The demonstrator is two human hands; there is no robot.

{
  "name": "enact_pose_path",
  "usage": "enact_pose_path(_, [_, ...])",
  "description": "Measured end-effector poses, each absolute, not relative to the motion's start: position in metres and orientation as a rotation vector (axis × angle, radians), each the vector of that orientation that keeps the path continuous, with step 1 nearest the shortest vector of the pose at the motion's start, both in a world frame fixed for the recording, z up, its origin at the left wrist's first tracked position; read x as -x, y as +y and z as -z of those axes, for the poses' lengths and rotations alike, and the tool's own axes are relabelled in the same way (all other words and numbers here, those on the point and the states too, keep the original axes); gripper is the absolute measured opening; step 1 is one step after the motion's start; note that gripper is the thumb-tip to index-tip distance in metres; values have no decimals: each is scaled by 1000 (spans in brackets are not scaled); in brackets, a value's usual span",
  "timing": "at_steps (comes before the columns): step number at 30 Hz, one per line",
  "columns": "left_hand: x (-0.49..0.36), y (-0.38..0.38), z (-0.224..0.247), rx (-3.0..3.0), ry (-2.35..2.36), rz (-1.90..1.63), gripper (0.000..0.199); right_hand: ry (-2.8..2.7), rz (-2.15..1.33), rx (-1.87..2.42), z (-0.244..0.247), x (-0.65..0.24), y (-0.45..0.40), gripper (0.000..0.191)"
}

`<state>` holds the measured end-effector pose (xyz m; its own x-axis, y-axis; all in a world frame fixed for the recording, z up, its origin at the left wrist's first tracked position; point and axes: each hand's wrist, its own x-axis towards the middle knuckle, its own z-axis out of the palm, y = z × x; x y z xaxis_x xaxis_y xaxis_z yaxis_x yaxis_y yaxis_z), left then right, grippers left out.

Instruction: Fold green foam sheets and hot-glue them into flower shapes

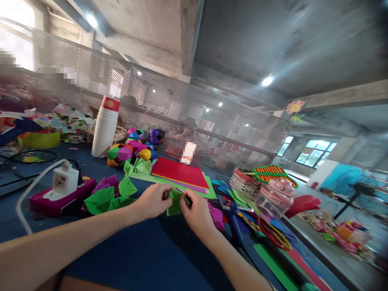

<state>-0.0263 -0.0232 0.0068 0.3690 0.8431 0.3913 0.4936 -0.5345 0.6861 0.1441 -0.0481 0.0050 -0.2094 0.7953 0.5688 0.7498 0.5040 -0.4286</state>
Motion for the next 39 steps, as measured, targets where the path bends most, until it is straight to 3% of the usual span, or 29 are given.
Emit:
enact_pose_path(9, [18, -39, -7, -2138, 1237, -1183, 16, -1928, 14, 1252, -6, -138, -54, 10])
enact_pose_path(19, [26, -12, 2, -1820, 1189, -1170, 11, -1783, -339, 1240, -6, -138, -57, 33])
enact_pose_path(30, [22, -11, 9, -1687, 1039, -1136, 19, -1834, -445, 1230, 4, -137, -51, 19])
enact_pose_path(39, [21, -16, 2, -1890, 993, -1100, 25, -1835, -370, 1236, 4, -140, -48, 22])
